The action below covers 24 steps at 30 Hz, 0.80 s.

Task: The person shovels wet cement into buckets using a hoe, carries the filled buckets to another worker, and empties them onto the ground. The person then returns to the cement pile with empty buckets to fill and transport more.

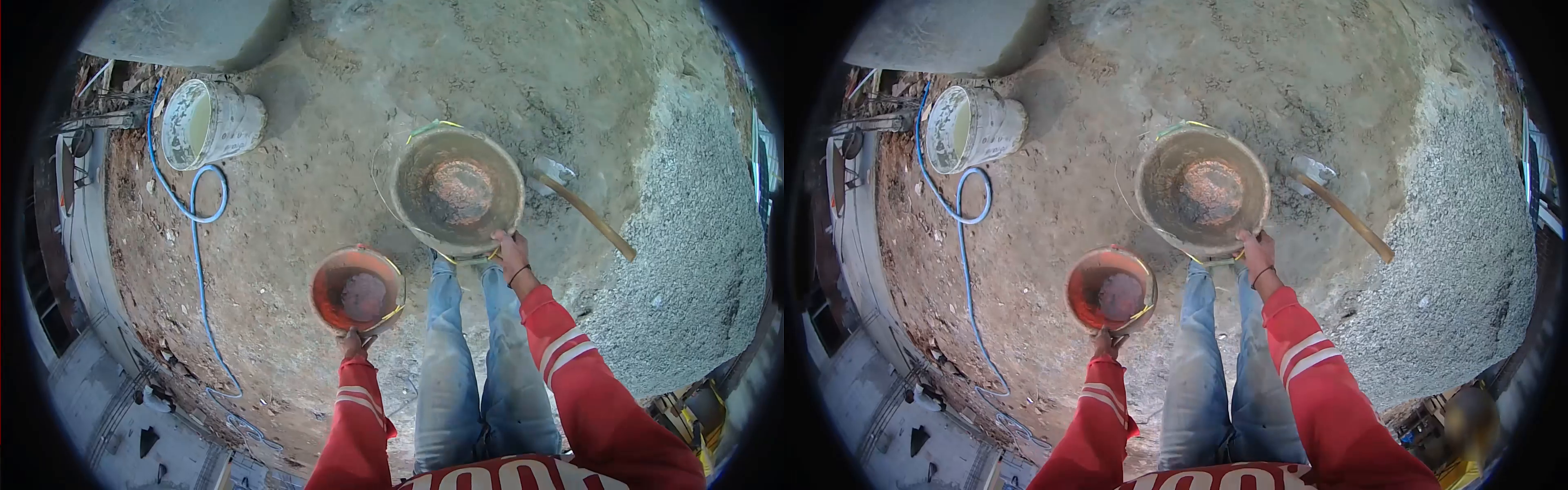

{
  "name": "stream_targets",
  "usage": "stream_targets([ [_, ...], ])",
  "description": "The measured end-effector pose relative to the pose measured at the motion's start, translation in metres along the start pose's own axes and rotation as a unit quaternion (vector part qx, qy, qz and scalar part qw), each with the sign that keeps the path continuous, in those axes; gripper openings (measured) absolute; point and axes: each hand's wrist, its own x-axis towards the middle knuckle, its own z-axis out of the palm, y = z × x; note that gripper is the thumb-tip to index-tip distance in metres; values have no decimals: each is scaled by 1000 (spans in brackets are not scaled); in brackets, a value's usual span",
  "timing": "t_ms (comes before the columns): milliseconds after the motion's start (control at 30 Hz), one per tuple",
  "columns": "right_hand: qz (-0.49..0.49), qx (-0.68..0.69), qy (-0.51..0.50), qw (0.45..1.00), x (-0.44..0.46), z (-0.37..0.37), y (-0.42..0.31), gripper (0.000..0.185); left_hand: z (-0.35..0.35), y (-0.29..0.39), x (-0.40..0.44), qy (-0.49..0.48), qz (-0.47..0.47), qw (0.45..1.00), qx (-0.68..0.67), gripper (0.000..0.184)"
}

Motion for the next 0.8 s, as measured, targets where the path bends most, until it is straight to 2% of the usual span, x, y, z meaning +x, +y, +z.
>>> stream_targets([
  [33, 44, 1, -19, 999, 16, 15, -4, 39, 25, 3, -2, 9, 27, 999, -32, 40],
  [100, 70, -140, -64, 986, 54, 38, -7, 45, 55, -4, 34, -90, 59, 992, -68, 50],
  [167, 101, -147, -98, 979, 90, 55, 9, 46, 87, -11, 69, -133, 79, 986, -64, 52],
  [233, 121, -147, -135, 972, 111, 58, 24, 48, 120, -10, 79, -86, 92, 991, -44, 56],
  [300, 87, -25, -210, 974, 121, 59, 32, 47, 126, -21, 89, -36, 62, 996, -55, 60],
  [333, 87, -34, -216, 972, 115, 57, 30, 47, 124, -21, 92, 6, 42, 997, -63, 63],
  [367, 70, -40, -224, 971, 102, 51, 25, 47, 100, -55, 141, -69, 46, 991, -104, 71],
  [467, 15, -27, -251, 968, 61, 35, 6, 46, 109, -33, 84, -29, 46, 994, -95, 65],
  [533, 8, -46, -226, 973, 31, 36, -21, 45, 106, -31, 77, -28, 34, 994, -101, 60],
  [600, -6, -56, -234, 971, 14, 56, -49, 44, 105, -28, 79, -30, 9, 995, -95, 55],
  [667, -10, -49, -252, 966, -2, 83, -74, 42, 100, -29, 82, -78, -13, 991, -110, 49],
  [733, -20, -43, -291, 956, -12, 140, -106, 42, 100, -21, 77, -94, -11, 991, -92, 54],
  [767, -41, -28, -346, 937, -7, 167, -114, 38, 100, -20, 77, -83, -5, 994, -76, 58],
  [800, -52, -34, -391, 918, -2, 193, -121, 47, 101, -20, 75, -70, 1, 996, -60, 61],
])
